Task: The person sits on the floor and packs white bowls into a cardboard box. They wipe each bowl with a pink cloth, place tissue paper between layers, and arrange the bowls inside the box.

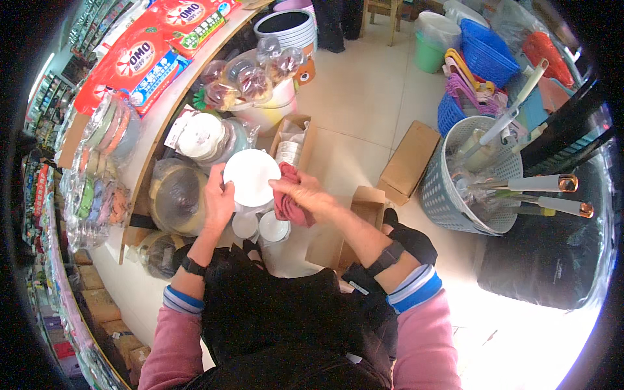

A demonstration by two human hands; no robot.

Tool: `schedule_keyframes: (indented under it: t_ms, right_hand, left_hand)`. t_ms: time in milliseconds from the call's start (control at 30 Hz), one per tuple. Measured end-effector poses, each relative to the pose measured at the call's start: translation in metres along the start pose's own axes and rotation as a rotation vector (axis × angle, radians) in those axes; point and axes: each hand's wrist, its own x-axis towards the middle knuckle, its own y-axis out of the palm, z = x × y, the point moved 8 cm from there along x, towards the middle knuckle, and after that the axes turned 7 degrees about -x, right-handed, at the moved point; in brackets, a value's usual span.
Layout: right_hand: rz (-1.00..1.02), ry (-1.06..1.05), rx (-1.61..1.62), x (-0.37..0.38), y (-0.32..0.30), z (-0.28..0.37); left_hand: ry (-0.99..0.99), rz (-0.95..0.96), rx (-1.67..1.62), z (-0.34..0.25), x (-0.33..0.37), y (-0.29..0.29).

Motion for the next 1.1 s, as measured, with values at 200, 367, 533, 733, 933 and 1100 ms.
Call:
schedule_keyframes:
  t_ms: [200, 367, 533, 733, 933, 1100]
  right_hand:
    - [-0.313, -0.013, -0.111, 0.008, -0.032, -0.008]
    - [-0.295, -0.021, -0.027, 0.008, -0.03, 0.002]
    - [-0.349, -0.014, -0.08, 0.011, -0.034, 0.005]
    - [-0.438, -0.025, -0.01, 0.016, -0.068, 0.004]
    - [-0.403, -0.009, -0.053, 0.006, -0.07, 0.01]
    - [-0.222, 0.02, 0.033, 0.001, -0.046, 0.008]
  left_hand:
    - [0.268, 0.024, -0.149, -0.038, -0.007, 0.023]
    - [-0.063, 0.107, -0.505, -0.01, -0.005, 0.033]
    - [-0.243, 0.187, -0.75, 0.008, -0.004, 0.035]
    - [-0.401, 0.242, -0.604, 0.058, -0.008, 0.035]
    - [-0.352, 0.359, 0.03, 0.09, -0.016, 0.042]
    - [-0.297, 0.408, -0.654, 0.039, -0.008, 0.053]
